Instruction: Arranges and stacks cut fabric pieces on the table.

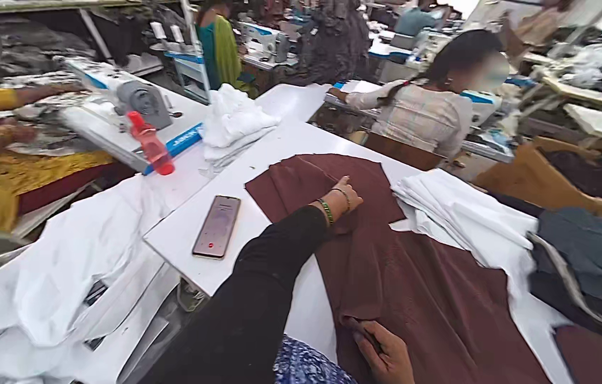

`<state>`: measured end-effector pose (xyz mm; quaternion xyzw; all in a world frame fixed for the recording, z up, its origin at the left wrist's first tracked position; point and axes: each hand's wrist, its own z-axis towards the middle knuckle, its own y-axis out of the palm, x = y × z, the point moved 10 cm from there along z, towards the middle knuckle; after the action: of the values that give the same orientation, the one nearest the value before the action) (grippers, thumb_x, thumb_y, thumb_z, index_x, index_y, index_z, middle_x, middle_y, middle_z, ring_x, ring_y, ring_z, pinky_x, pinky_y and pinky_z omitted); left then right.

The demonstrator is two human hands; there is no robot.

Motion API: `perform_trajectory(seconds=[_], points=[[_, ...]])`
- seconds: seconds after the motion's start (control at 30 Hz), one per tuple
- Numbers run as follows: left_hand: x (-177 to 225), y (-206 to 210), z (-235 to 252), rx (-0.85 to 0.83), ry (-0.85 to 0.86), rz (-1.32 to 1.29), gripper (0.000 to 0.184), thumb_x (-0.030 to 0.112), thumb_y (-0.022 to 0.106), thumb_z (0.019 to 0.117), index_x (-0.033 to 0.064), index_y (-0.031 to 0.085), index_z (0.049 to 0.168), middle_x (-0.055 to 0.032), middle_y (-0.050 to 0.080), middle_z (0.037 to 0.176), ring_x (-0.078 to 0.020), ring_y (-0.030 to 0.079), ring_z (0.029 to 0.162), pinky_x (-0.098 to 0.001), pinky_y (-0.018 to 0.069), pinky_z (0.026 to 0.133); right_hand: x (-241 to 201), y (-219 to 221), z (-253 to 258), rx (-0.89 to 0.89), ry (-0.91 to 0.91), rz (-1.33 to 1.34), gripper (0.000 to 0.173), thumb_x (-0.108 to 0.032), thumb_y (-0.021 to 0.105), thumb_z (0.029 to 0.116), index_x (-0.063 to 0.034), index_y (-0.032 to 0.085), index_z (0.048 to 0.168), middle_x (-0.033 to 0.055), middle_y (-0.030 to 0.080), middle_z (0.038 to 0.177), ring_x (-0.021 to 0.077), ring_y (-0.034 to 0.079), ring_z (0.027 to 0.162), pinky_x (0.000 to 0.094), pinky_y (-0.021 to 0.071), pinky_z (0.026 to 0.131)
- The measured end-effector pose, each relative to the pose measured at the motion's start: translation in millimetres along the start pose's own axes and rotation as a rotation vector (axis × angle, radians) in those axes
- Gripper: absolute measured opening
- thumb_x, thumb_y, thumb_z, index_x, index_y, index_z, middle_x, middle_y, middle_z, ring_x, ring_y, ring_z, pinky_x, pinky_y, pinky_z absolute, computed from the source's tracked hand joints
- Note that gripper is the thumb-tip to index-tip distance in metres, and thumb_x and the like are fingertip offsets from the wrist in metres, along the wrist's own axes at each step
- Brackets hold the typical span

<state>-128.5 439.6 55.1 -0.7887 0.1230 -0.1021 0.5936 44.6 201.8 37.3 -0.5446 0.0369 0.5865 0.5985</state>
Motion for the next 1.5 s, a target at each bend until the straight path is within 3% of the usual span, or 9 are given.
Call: perform_trajectory(seconds=[0.13,0.47,0.63,0.73,1.0,1.13,1.23,1.4,1.5], points=[[-23.8,7.1,-36.5,-0.178,-0.268,0.014,0.022,0.005,0.054,0.1014,-0.0043,0.067,0.116,-0.0217,0.067,0.121,-0.0386,0.061,0.119,-0.0614,0.0419,0.103,0.3,1.2,-0.1,-0.071,0.036,0.025,0.026,-0.014,0.061,0.0925,0.0085,0.07,0.085,0.0167,0.07,0.076,0.0102,0.067,0.072,0.0195,0.052,0.072],[-89.4,45.7,-212.8,-0.121,-0.638,-0.39,0.037,0.029,0.067,0.097,-0.0005,0.07,0.119,-0.0259,0.067,0.124,-0.0453,0.06,0.121,-0.0685,0.0436,0.097,3.6,2.0,2.0,-0.014,0.031,0.018,0.024,-0.019,0.06,0.0907,0.001,0.071,0.083,0.0108,0.071,0.076,0.0065,0.066,0.076,0.0163,0.0504,0.075],[-66.0,50.3,-198.0,0.188,-0.325,-0.435,0.058,0.011,0.075,0.0895,0.0136,0.059,0.145,-0.0175,0.037,0.162,-0.0409,0.022,0.154,-0.0634,0.0242,0.118,4.1,3.0,0.7,0.043,-0.018,-0.014,0.027,-0.026,0.058,0.0921,-0.0045,0.072,0.084,0.0056,0.071,0.076,0.0041,0.066,0.076,0.0154,0.0502,0.074],[-25.0,53.7,-177.4,0.167,-0.113,-0.445,0.068,0.02,0.077,0.0889,0.0072,0.051,0.15,-0.0228,0.039,0.16,-0.0427,0.028,0.152,-0.0601,0.0229,0.121,2.0,3.5,-1.1,0.039,-0.035,-0.05,0.027,-0.026,0.057,0.0925,-0.0057,0.072,0.084,0.005,0.07,0.075,0.0061,0.066,0.075,0.0173,0.0508,0.073],[-43.8,61.0,-172.3,0.214,-0.42,-0.498,0.051,0.032,0.056,0.1033,0.0106,0.052,0.15,-0.0206,0.047,0.155,-0.0409,0.049,0.139,-0.0628,0.0394,0.105,-0.4,0.9,-5.3,0.044,-0.033,-0.037,0.035,-0.033,0.054,0.0988,-0.006,0.073,0.088,0.0045,0.072,0.079,0.0056,0.067,0.078,0.0187,0.0518,0.075],[-57.0,60.3,-168.4,0.043,-0.543,-0.457,0.073,0.057,0.054,0.101,0.0156,0.038,0.159,-0.0229,0.039,0.159,-0.0445,0.048,0.137,-0.0631,0.0406,0.104,0.7,1.6,-3.3,0.046,-0.033,-0.025,0.038,-0.035,0.053,0.1002,-0.0055,0.073,0.088,0.0041,0.071,0.078,0.0035,0.066,0.076,0.0175,0.0518,0.074],[-70.1,62.2,-156.4,0.07,-0.645,-0.477,0.078,0.067,0.046,0.0996,0.0104,0.046,0.154,-0.0271,0.03,0.163,-0.0482,0.039,0.143,-0.0666,0.0353,0.108,0.9,0.9,-3.0,0.048,-0.019,-0.026,0.038,-0.035,0.054,0.0991,-0.0052,0.072,0.085,0.0037,0.069,0.074,0.0025,0.064,0.073,0.0169,0.0511,0.071],[-102.2,64.4,-168.2,0.196,-0.84,-0.568,0.087,0.068,0.037,0.1018,-0.0028,0.041,0.153,-0.0264,0.028,0.164,-0.0452,0.039,0.145,-0.0627,0.034,0.111,1.2,1.4,-2.1,0.035,-0.03,-0.007,0.038,-0.034,0.055,0.0987,-0.0017,0.071,0.084,0.0058,0.068,0.072,-0.0005,0.062,0.071,0.0119,0.0486,0.071],[-106.6,62.9,-175.1,0.259,-0.869,-0.531,0.083,0.054,0.053,0.1019,0.0019,0.026,0.161,-0.0212,0.013,0.17,-0.0442,0.031,0.149,-0.0643,0.0326,0.111,2.8,1.4,-3.0,0.032,-0.014,0.004,0.039,-0.035,0.056,0.0991,-0.0018,0.071,0.084,0.0054,0.068,0.073,-0.0016,0.061,0.072,0.0111,0.048,0.071]])
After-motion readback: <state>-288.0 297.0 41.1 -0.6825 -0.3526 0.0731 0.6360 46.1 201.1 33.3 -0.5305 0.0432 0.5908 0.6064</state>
